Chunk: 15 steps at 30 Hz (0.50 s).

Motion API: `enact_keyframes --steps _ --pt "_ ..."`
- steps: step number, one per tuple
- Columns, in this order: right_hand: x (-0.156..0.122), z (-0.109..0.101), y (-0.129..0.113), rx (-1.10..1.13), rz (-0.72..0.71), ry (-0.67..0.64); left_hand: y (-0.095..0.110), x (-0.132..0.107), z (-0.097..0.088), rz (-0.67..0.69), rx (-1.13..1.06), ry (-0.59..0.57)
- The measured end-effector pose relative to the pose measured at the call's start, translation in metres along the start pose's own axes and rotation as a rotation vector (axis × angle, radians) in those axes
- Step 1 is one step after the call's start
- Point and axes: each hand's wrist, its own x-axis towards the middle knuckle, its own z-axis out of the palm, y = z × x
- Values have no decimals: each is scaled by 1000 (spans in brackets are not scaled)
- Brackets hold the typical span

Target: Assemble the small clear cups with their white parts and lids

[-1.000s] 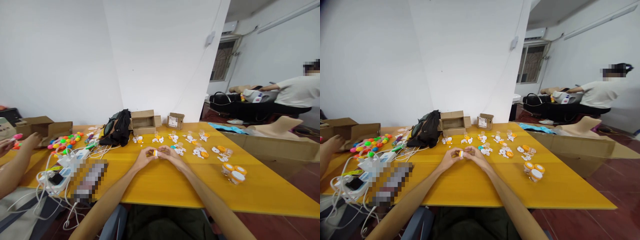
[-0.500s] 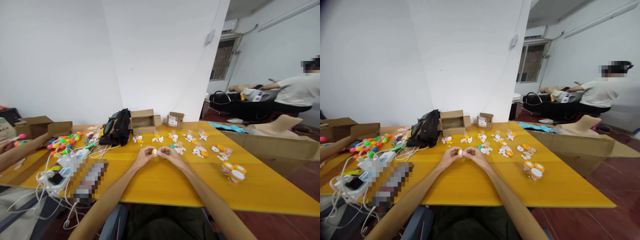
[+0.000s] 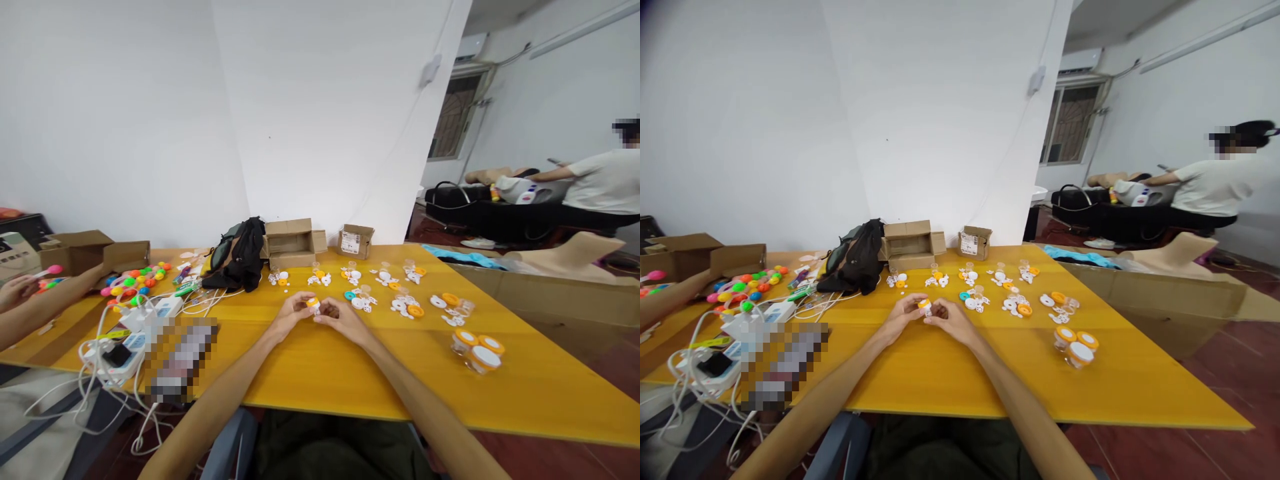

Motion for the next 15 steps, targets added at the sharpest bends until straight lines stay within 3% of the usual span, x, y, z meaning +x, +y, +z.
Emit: enact_keyframes --steps 4,8,15 --pt "0 -2 -2 -1 5 4 0 -1 0 12 -39 50" --pt "1 -4 -2 -38 -28 89 0 -2 0 -48 -108 44" --pt "-1 -5 -6 -109 -181 125 8 -4 6 -40 -58 30"
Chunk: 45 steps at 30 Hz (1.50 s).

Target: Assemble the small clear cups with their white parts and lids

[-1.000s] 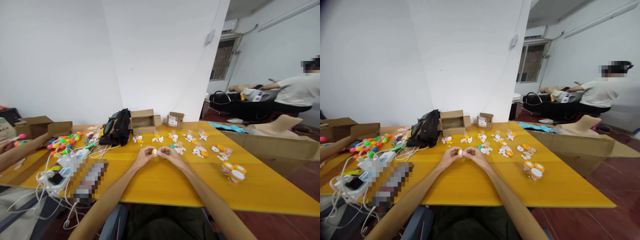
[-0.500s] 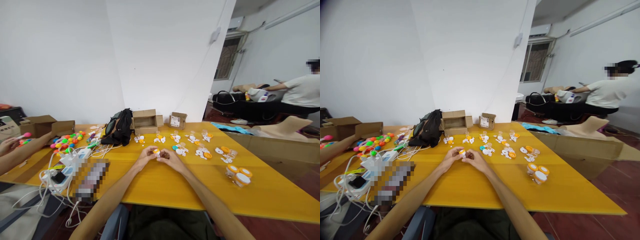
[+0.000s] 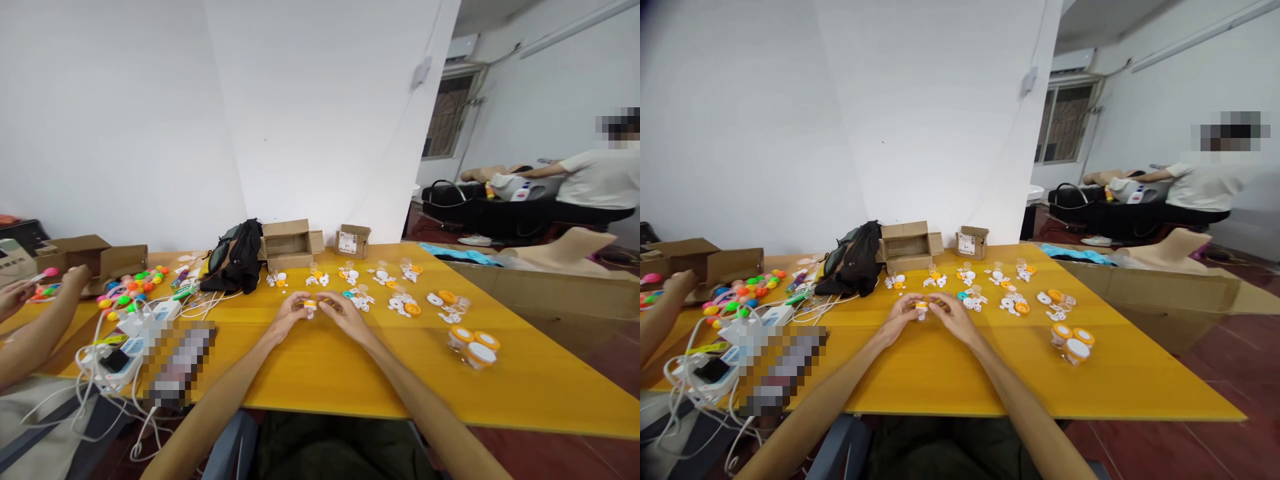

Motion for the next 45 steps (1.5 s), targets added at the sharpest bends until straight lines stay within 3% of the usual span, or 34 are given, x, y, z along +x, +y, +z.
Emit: enact_keyframes --steps 11,22,28,33,45 --pt "0 2 0 -25 -33 -56 -2 2 -2 77 110 -13" --pt "2 7 13 202 191 -5 -9 4 0 203 256 -3" --pt "2 6 13 249 204 1 -11 5 2 188 283 56" --pt "2 6 14 230 217 0 -13 7 2 149 316 39" --pt "0 7 13 190 275 -52 -9 2 2 299 451 5"
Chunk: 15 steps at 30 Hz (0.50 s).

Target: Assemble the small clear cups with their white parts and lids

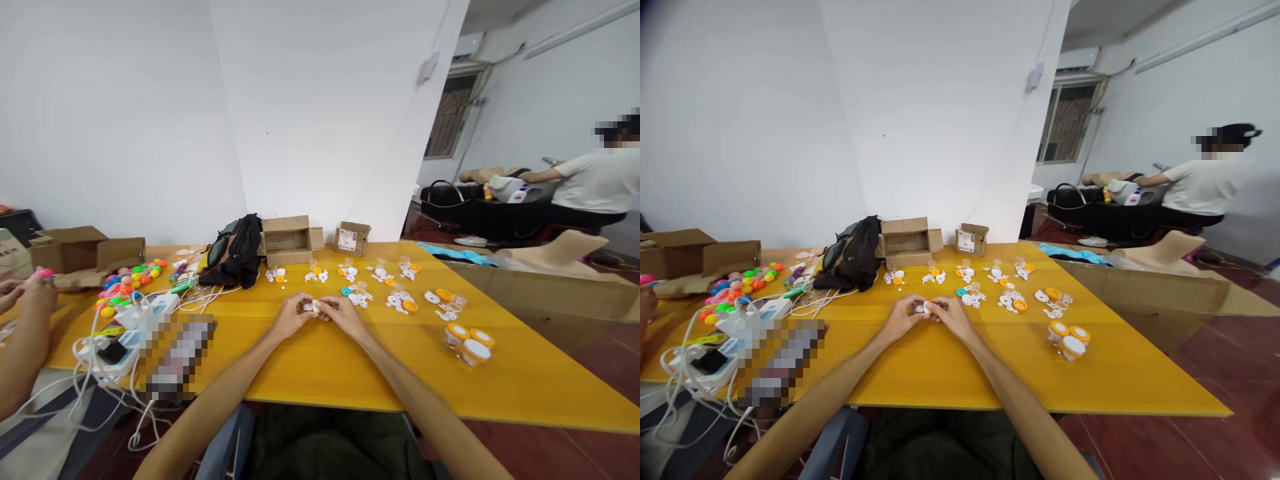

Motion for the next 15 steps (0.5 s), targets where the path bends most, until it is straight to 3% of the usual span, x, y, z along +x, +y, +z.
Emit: enact_keyframes --steps 4,15 --pt "0 1 -2 -1 7 -3 2 0 0 6 22 -3" --pt "1 -1 -8 122 44 -28 4 4 -3 -154 -213 -40"
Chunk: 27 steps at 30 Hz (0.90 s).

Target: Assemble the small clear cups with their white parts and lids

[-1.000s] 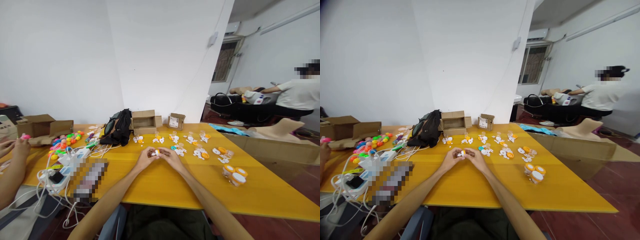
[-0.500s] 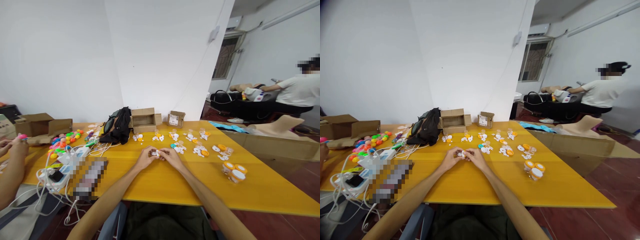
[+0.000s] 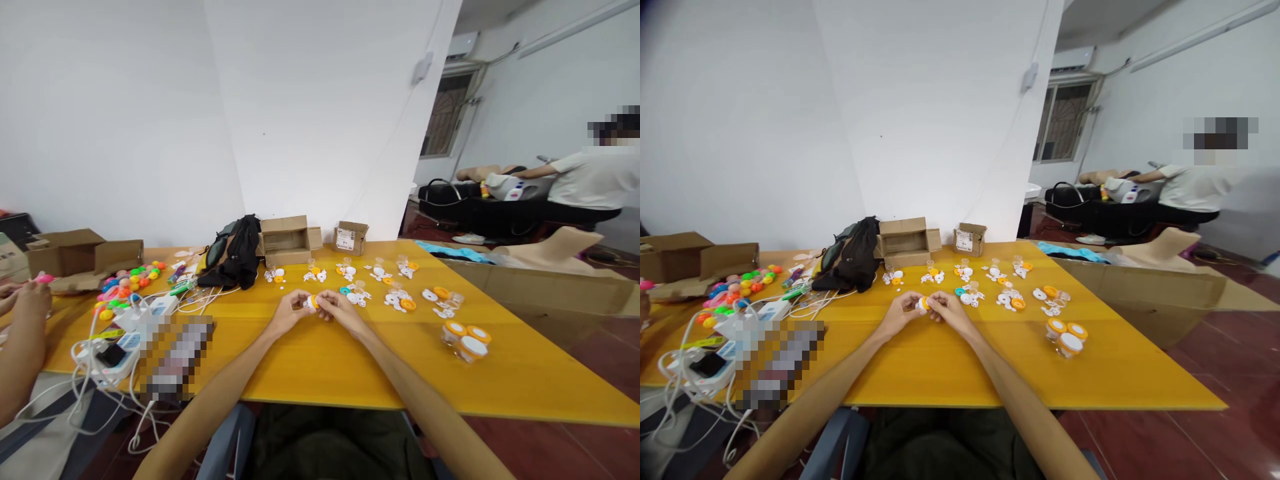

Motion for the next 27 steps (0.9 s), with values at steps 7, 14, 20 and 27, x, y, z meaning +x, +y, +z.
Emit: enact_keyframes --steps 7,14,20,27 --pt "0 1 1 39 8 7 0 0 -1 -8 -40 -17" --pt "0 2 2 -21 -54 39 -1 0 0 -12 -35 24" --pt "0 2 6 -70 -88 47 -2 1 0 44 38 19" --pt "1 1 6 -86 -113 -14 -7 4 -2 119 169 -21"
